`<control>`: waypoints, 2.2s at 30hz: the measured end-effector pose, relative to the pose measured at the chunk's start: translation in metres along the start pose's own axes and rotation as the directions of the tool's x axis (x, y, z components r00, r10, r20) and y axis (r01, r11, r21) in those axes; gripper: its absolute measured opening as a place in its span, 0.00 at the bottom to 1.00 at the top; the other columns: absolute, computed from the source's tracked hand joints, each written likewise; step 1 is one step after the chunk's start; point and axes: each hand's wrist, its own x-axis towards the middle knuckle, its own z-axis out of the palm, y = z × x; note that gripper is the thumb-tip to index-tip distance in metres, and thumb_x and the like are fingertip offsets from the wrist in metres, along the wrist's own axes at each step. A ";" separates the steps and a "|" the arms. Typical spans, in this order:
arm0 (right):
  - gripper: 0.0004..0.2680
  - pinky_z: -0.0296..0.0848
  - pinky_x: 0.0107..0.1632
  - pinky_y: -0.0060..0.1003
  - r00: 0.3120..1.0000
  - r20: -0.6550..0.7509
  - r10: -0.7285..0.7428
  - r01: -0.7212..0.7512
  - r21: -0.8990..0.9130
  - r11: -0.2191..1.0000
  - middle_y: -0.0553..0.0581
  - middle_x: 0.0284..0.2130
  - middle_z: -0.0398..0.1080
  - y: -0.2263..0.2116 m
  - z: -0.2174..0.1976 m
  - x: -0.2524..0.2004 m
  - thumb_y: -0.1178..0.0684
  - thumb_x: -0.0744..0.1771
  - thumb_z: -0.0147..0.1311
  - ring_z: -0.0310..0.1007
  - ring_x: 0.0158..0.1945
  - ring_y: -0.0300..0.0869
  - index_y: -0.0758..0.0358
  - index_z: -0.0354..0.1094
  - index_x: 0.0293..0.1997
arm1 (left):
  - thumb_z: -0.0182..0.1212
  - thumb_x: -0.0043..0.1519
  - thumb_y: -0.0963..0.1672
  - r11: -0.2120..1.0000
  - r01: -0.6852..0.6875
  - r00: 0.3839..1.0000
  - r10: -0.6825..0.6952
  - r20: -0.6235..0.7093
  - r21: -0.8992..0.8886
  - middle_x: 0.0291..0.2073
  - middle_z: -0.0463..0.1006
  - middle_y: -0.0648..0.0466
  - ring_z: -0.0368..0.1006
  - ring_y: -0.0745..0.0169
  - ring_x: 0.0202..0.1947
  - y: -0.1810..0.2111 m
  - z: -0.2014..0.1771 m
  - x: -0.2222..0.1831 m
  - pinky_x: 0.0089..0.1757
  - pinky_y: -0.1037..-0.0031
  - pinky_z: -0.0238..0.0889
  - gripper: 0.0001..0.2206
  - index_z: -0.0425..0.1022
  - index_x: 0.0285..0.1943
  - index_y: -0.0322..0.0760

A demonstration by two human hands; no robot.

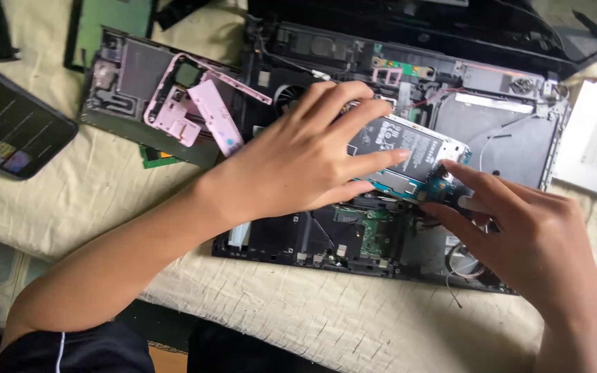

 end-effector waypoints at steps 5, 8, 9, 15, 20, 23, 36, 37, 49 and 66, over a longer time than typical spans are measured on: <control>0.19 0.73 0.28 0.37 1.000 0.018 -0.021 0.021 -0.012 1.000 0.56 0.35 0.80 0.001 -0.001 0.001 0.47 0.63 0.71 0.75 0.27 0.37 0.63 0.77 0.58 | 0.74 0.62 0.53 1.000 -0.001 1.000 0.001 -0.010 0.005 0.59 0.68 0.45 0.62 0.46 0.60 0.001 -0.008 0.003 0.56 0.56 0.62 0.24 0.75 0.66 0.53; 0.19 0.72 0.27 0.36 0.999 0.026 -0.032 0.033 -0.034 0.999 0.54 0.30 0.79 0.004 -0.001 0.000 0.46 0.63 0.71 0.77 0.28 0.38 0.62 0.76 0.58 | 0.74 0.63 0.53 1.000 0.003 1.000 -0.003 -0.020 -0.007 0.59 0.69 0.46 0.63 0.46 0.59 0.001 -0.007 0.004 0.55 0.57 0.62 0.22 0.76 0.64 0.53; 0.19 0.69 0.25 0.36 0.999 0.027 -0.047 0.048 -0.033 0.998 0.52 0.28 0.78 0.005 0.000 0.000 0.46 0.64 0.70 0.76 0.27 0.37 0.62 0.76 0.58 | 0.74 0.63 0.52 1.000 0.010 1.000 -0.010 -0.027 -0.022 0.58 0.69 0.46 0.63 0.46 0.58 0.001 -0.007 0.003 0.55 0.57 0.62 0.21 0.77 0.64 0.52; 0.19 0.66 0.24 0.39 1.000 0.016 -0.026 0.026 0.032 0.999 0.54 0.34 0.80 0.008 0.002 0.001 0.47 0.63 0.71 0.70 0.22 0.39 0.62 0.77 0.57 | 0.76 0.62 0.53 1.000 -0.002 0.999 0.002 -0.046 -0.002 0.57 0.70 0.44 0.63 0.45 0.60 0.004 -0.008 0.005 0.54 0.59 0.62 0.21 0.78 0.61 0.51; 0.19 0.61 0.24 0.37 0.996 0.053 -0.067 0.074 -0.142 0.987 0.48 0.21 0.67 -0.001 -0.007 -0.003 0.46 0.67 0.67 0.65 0.22 0.36 0.57 0.73 0.65 | 0.75 0.62 0.54 1.000 -0.006 1.000 0.006 -0.027 -0.007 0.58 0.69 0.44 0.62 0.46 0.61 0.003 -0.009 0.005 0.54 0.59 0.64 0.22 0.78 0.63 0.50; 0.17 0.62 0.23 0.36 0.987 0.065 -0.145 0.154 -0.161 0.975 0.47 0.19 0.66 -0.007 -0.012 -0.001 0.48 0.68 0.66 0.63 0.21 0.35 0.57 0.73 0.64 | 0.77 0.62 0.53 1.000 -0.011 0.999 0.010 -0.033 -0.013 0.57 0.69 0.44 0.63 0.46 0.60 0.003 -0.009 0.005 0.53 0.59 0.64 0.22 0.77 0.62 0.50; 0.16 0.54 0.19 0.29 0.954 0.056 -0.296 0.293 -0.394 0.871 0.46 0.19 0.64 -0.003 -0.001 -0.007 0.50 0.71 0.68 0.62 0.22 0.32 0.56 0.71 0.67 | 0.72 0.66 0.51 0.998 -0.064 0.998 0.064 0.018 -0.008 0.67 0.70 0.41 0.63 0.47 0.69 0.004 -0.006 0.005 0.63 0.60 0.58 0.20 0.75 0.64 0.42; 0.16 0.54 0.19 0.29 0.954 0.056 -0.294 0.292 -0.393 0.872 0.46 0.19 0.64 -0.002 -0.001 -0.006 0.50 0.71 0.68 0.62 0.22 0.32 0.56 0.71 0.67 | 0.72 0.66 0.51 0.998 -0.064 0.998 0.064 0.018 -0.010 0.67 0.70 0.41 0.63 0.47 0.69 0.004 -0.005 0.005 0.63 0.60 0.58 0.20 0.75 0.64 0.42; 0.19 0.55 0.23 0.32 0.889 0.025 -0.457 0.421 -0.437 0.795 0.48 0.21 0.63 0.010 0.000 -0.001 0.43 0.72 0.73 0.58 0.22 0.35 0.63 0.71 0.65 | 0.73 0.66 0.50 0.997 -0.071 0.997 0.071 -0.020 0.016 0.65 0.73 0.42 0.69 0.49 0.65 0.005 -0.004 0.005 0.61 0.60 0.63 0.18 0.76 0.61 0.44; 0.20 0.60 0.20 0.33 0.940 0.090 -0.328 0.339 -0.334 0.879 0.47 0.19 0.65 -0.005 -0.001 -0.002 0.41 0.70 0.67 0.58 0.19 0.32 0.62 0.68 0.62 | 0.70 0.67 0.54 0.987 -0.089 0.996 0.084 0.042 0.134 0.67 0.70 0.42 0.68 0.49 0.67 0.010 -0.006 0.005 0.64 0.59 0.62 0.22 0.76 0.67 0.45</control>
